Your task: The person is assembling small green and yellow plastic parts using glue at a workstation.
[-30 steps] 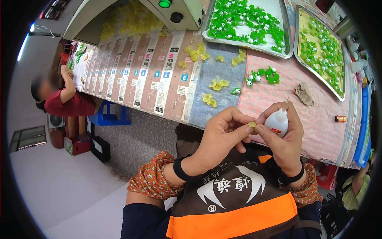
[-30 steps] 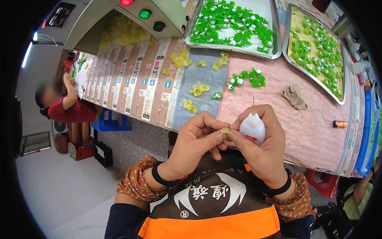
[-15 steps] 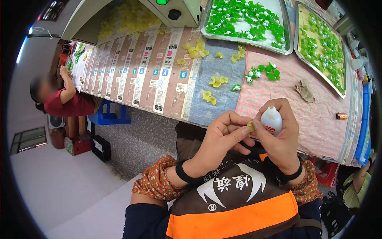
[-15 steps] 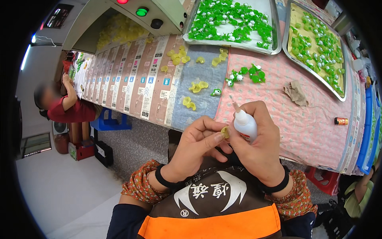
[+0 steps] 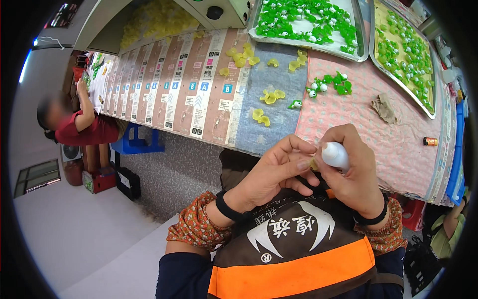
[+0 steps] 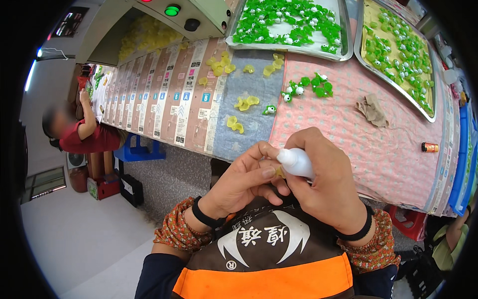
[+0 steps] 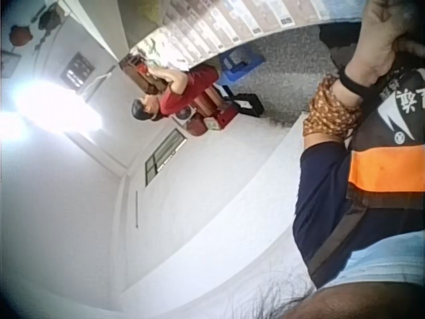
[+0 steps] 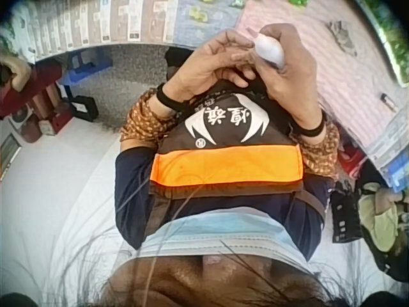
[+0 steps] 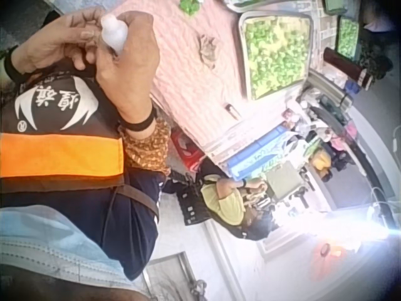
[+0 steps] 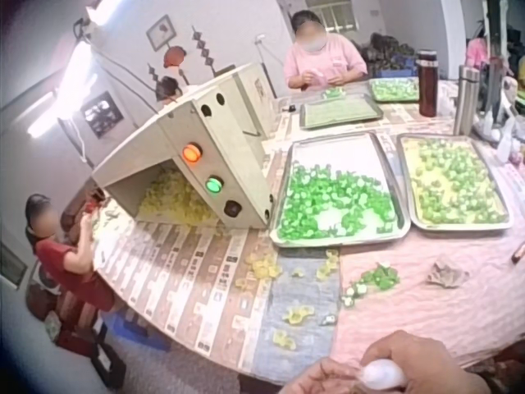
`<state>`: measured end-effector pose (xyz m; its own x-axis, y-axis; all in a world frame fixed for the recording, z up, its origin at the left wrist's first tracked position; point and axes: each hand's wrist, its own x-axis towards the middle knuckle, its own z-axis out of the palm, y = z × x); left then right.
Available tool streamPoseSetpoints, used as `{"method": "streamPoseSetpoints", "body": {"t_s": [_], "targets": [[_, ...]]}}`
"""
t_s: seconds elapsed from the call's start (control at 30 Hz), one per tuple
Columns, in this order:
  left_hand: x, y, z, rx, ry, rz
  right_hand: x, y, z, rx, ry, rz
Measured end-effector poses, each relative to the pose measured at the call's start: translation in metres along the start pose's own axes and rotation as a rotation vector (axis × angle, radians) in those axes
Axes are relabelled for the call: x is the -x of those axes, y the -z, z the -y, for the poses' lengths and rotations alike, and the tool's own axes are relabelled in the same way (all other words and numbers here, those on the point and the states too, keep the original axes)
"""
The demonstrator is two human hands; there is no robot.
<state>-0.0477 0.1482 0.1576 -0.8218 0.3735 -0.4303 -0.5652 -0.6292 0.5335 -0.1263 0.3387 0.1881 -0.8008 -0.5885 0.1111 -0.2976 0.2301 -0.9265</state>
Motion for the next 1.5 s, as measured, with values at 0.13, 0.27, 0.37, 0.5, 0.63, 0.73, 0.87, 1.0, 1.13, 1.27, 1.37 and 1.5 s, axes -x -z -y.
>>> {"method": "streamPoseSetpoints", "body": {"t_s": [0.13,0.27,0.37,0.5,0.63,0.73,0.87,1.0,1.13,1.27,1.37,1.5], "targets": [[0.003,0.002,-0.001,0.057,-0.035,-0.003,0.002,0.0,0.004,-0.157,-0.131,-0.143],[0.005,0.007,0.0,0.116,-0.054,-0.014,0.013,0.018,0.0,-0.015,-0.172,-0.095],[0.006,0.011,0.004,0.173,-0.097,0.005,0.019,0.032,0.005,0.086,-0.103,0.031],[0.007,0.014,0.007,0.233,-0.124,0.036,0.029,0.029,0.012,0.09,-0.034,-0.004],[0.005,0.016,0.01,0.268,-0.139,0.058,0.04,0.02,0.014,-0.051,-0.03,-0.129],[0.005,0.017,0.015,0.282,-0.162,0.026,0.037,0.022,0.015,0.023,0.137,-0.103],[0.006,0.017,0.017,0.303,-0.157,0.029,0.034,0.021,0.02,0.113,0.243,-0.067],[0.007,0.016,0.019,0.299,-0.15,0.023,0.033,0.019,0.02,0.173,0.276,-0.01],[0.007,0.016,0.02,0.303,-0.149,0.029,0.032,0.015,0.018,0.176,0.306,-0.021],[0.006,0.016,0.021,0.308,-0.147,0.033,0.031,0.015,0.017,0.194,0.33,-0.025],[0.005,0.016,0.021,0.307,-0.141,0.037,0.03,0.014,0.017,0.193,0.329,-0.023],[0.005,0.015,0.022,0.307,-0.132,0.033,0.029,0.012,0.015,0.192,0.335,-0.025]]}}
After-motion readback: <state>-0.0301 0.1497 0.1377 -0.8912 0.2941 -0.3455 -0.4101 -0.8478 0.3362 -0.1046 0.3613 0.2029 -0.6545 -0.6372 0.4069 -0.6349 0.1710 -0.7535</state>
